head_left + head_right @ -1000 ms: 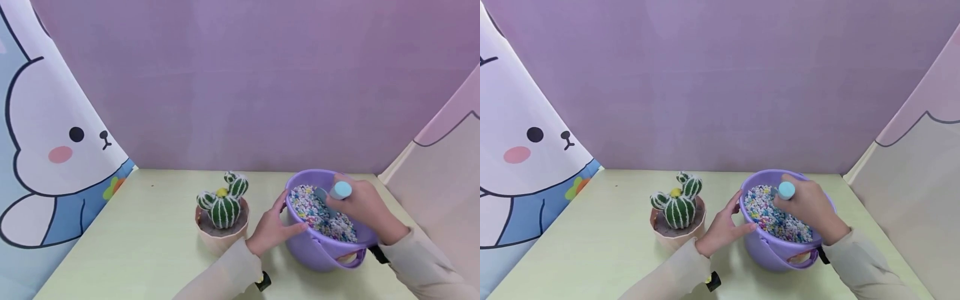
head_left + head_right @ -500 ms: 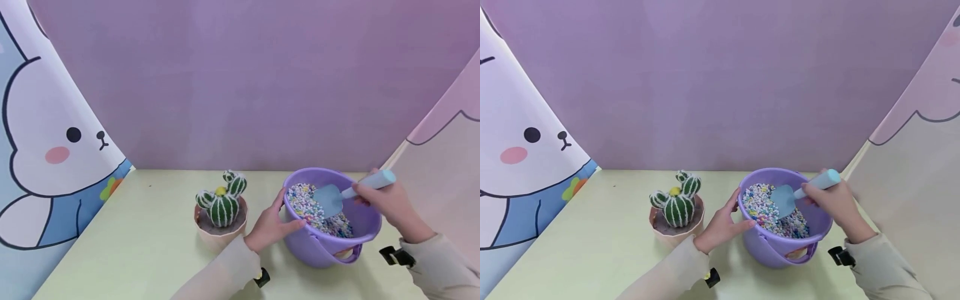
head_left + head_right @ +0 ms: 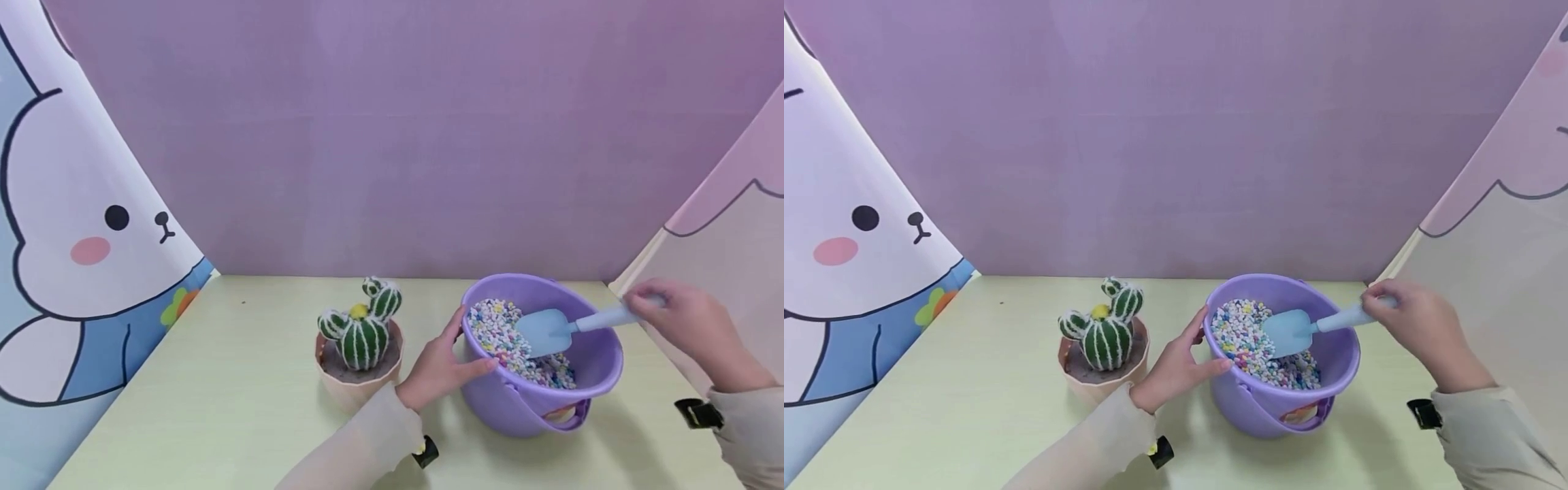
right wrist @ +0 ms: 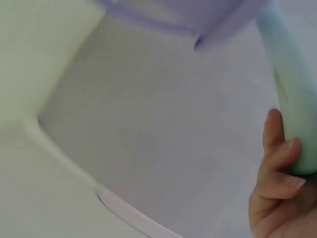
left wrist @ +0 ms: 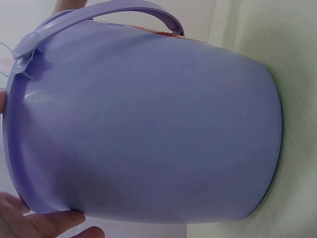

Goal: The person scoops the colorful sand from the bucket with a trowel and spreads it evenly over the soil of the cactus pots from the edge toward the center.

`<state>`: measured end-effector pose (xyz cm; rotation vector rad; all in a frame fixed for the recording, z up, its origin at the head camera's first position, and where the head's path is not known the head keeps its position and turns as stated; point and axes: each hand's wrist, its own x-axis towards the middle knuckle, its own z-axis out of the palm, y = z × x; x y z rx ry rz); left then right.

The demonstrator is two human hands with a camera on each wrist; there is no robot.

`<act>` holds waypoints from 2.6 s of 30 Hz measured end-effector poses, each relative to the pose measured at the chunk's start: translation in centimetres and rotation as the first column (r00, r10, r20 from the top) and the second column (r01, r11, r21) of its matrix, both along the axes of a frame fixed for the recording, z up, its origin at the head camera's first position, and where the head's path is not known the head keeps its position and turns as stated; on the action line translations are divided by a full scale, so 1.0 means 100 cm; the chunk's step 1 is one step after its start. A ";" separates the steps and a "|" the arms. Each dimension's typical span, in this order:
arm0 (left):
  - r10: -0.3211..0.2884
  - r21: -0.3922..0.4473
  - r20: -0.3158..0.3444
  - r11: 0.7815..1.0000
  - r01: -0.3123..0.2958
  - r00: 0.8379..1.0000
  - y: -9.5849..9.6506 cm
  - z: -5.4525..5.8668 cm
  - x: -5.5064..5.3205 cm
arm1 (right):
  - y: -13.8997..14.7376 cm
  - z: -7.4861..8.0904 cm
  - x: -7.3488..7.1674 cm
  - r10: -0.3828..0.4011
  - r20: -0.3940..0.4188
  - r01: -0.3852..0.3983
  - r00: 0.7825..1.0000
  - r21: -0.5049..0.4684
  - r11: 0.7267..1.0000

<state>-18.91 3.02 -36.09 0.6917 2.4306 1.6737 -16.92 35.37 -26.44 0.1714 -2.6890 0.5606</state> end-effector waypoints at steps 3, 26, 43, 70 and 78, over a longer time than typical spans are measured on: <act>0.000 -0.002 -0.002 1.000 0.000 1.000 0.000 0.000 0.000 | -0.003 0.005 0.002 0.092 -0.003 -0.087 0.996 0.302 0.949; -0.011 0.014 -0.025 1.000 0.012 1.000 0.000 -0.002 -0.001 | -0.024 -0.014 0.010 0.357 -0.069 -0.247 0.932 0.601 0.760; -0.007 0.024 -0.028 1.000 0.008 1.000 0.001 -0.001 0.000 | -0.030 -0.023 0.013 0.450 -0.266 -0.234 0.853 0.576 0.784; -0.011 0.019 -0.004 1.000 0.011 1.000 0.001 -0.004 0.000 | -0.024 -0.032 0.009 0.325 -0.245 -0.186 0.913 0.457 0.870; -0.020 0.026 -0.011 0.999 0.021 1.000 0.001 -0.003 0.000 | -0.018 -0.030 0.014 0.243 -0.188 -0.140 0.952 0.437 0.888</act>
